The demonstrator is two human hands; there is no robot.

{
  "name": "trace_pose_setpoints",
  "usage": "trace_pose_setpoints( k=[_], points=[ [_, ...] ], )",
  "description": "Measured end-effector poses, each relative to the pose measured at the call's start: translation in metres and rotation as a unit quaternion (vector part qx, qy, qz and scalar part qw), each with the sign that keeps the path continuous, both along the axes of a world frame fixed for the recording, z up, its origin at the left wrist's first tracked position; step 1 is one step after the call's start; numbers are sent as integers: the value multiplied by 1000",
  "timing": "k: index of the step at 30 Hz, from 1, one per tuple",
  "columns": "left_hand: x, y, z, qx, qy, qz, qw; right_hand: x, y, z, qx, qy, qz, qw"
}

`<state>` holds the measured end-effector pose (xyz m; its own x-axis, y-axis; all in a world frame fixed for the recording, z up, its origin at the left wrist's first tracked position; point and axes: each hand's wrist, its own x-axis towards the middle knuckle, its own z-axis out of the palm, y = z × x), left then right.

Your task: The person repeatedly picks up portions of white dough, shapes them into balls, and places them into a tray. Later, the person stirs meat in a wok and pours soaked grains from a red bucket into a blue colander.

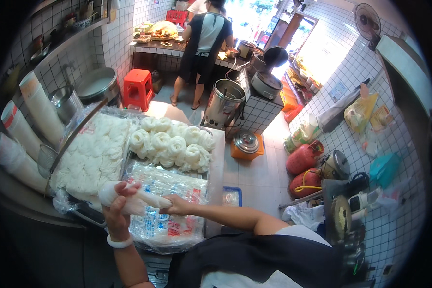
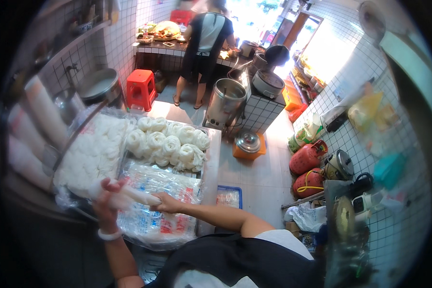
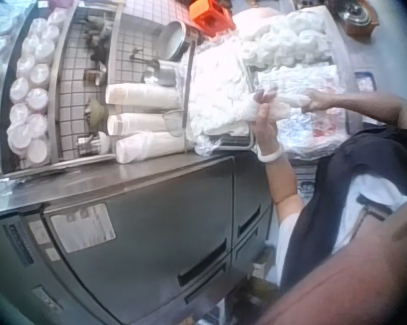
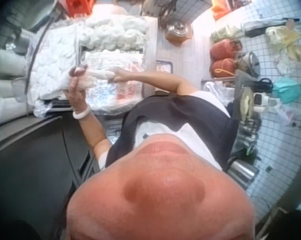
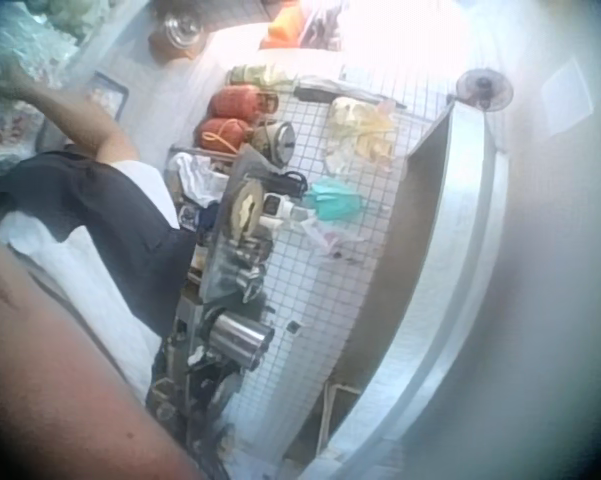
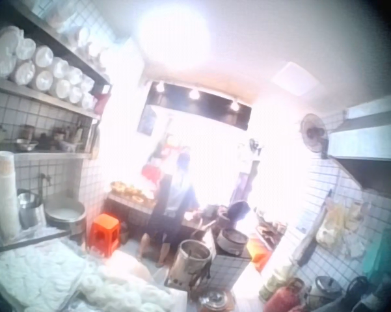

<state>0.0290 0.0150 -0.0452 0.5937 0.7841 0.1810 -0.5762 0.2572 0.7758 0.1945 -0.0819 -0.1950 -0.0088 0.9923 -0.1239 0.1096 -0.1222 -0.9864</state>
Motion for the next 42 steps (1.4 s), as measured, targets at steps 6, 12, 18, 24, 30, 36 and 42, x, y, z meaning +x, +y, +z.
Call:
trace_pose_setpoints(
  k=[6, 12, 18, 24, 30, 36, 42],
  points=[
    [5, 34, -33, 299, 240, 1, 924, -7, -22, 63, 57, -182, 62, 980],
    [10, 16, -52, 531, 381, -62, 755, 10, -11, 136, 97, -433, 148, 884],
    [0, 5, -68, 422, 272, 180, 846, 15, 14, 141, -1, -441, 219, 870],
    [-12, 12, -61, 287, 201, 111, 930, 41, 53, 72, 32, -274, 202, 940],
    [6, 0, -35, -131, -22, -160, 978, 65, 36, -23, 157, -205, 16, 966],
    [0, -13, -67, -231, 127, -80, 961, 77, -32, -56, -44, -406, -14, 913],
    [-15, -24, -64, -143, 190, 47, 970, 24, -18, -60, 82, -393, -31, 916]
  ],
)
